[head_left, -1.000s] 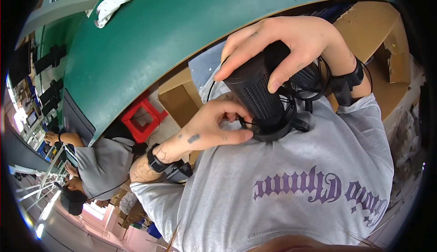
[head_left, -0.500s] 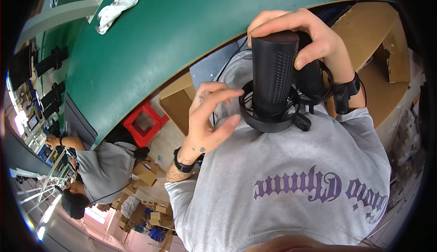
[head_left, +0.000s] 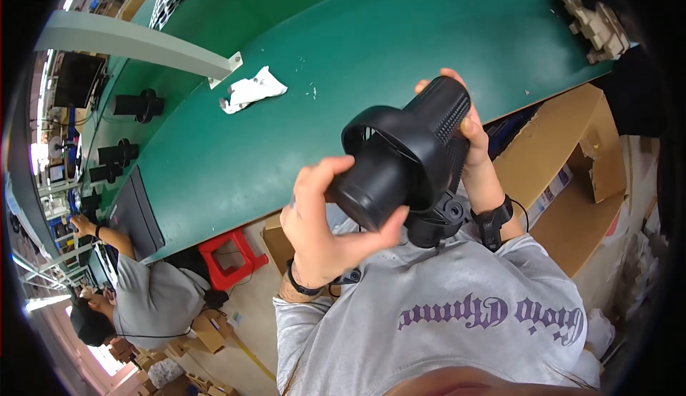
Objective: The person picks up a microphone and a shock mount, inserts the microphone into the mount, and pulls the elastic bands over the pegs to secure it. The person then wipes the assembly with a cloth before placing it back onto the green conveyor belt.
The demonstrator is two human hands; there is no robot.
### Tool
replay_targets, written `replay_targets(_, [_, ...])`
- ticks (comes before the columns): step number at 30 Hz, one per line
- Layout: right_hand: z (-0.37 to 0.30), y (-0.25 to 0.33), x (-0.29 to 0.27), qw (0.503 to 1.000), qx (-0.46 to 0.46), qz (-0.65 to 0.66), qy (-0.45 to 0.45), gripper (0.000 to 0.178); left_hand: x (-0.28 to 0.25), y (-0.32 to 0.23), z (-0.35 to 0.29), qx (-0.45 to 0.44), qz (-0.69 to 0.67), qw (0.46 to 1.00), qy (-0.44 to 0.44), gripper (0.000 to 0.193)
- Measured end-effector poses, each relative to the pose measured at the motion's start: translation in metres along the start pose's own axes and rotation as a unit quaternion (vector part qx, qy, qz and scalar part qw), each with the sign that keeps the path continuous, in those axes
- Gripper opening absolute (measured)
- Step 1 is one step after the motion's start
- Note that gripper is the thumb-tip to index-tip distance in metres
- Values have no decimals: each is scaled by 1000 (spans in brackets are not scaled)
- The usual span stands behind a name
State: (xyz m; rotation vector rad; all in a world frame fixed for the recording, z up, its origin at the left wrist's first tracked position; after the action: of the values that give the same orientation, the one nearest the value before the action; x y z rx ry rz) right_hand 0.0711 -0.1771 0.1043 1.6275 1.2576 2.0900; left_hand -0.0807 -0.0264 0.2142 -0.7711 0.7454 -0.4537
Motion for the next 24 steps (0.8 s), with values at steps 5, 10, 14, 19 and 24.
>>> replay_targets(5, [6,3,10,997,64,38,33,82,-1,-20,4,165,92,981,-32,70])
replay_targets(10, [9,-3,16,994,82,63,45,83,-3,-17,3,189,73,977,-72,74])
replay_targets(14, [9,-2,16,993,86,56,59,83,-6,-19,-2,189,113,974,-45,72])
replay_targets(19, [8,0,20,993,88,55,58,84,-7,-18,-4,201,92,974,-43,71])
replay_targets(24, [8,2,22,993,90,47,59,87,-8,-22,-7,235,108,963,-70,65])
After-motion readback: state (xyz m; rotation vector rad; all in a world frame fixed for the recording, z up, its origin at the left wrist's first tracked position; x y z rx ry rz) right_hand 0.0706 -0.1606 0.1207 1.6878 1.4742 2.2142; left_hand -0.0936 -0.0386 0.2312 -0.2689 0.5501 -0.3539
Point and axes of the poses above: each hand's wrist, its own z-axis towards the middle knuckle, its own x-axis out of the palm, y = z × x, the point moved 2 cm from there along z, towards the middle knuckle, and after that the axes turned 11 degrees about -y, right-handed, at the moved point
